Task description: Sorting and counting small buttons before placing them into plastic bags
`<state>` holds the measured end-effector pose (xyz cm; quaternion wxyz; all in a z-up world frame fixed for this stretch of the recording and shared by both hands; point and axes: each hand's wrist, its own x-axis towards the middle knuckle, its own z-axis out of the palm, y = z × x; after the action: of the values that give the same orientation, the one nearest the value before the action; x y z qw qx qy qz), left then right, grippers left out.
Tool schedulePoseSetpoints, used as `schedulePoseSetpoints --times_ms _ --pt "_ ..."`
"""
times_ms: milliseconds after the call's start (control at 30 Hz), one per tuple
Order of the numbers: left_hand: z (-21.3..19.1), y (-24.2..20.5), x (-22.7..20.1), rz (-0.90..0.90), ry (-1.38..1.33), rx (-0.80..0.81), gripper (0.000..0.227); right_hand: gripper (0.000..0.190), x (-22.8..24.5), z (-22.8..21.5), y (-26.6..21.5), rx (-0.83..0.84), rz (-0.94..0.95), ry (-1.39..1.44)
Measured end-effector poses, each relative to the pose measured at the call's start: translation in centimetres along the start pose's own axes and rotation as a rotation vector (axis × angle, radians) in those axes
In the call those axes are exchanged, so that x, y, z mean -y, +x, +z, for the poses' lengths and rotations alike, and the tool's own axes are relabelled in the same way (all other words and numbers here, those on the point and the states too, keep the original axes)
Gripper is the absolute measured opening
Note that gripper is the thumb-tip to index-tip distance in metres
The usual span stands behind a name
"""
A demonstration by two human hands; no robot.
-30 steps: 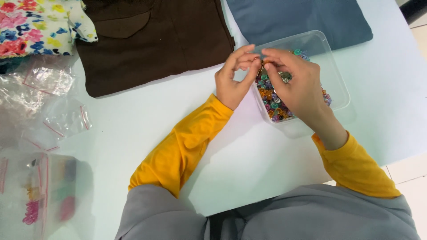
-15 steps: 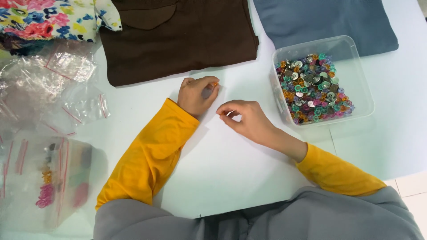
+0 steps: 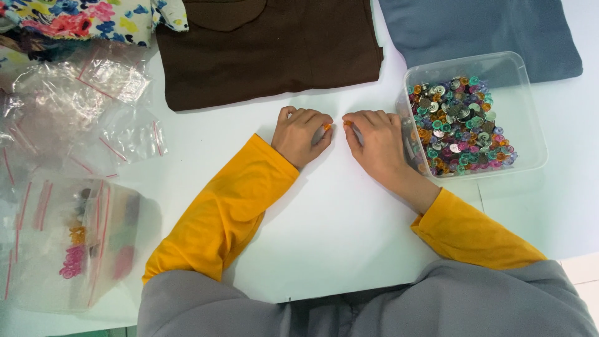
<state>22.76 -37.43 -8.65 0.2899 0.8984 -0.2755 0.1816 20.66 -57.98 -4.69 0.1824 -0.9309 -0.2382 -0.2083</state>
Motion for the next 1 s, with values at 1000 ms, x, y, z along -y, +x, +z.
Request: schedulePoseSetpoints --times_ms 1000 --pt "8.0 12.4 -13.4 0.197 -0.037 0.411 0.024 0.035 -8.6 -14.9 -1.3 0.460 0.338 0.130"
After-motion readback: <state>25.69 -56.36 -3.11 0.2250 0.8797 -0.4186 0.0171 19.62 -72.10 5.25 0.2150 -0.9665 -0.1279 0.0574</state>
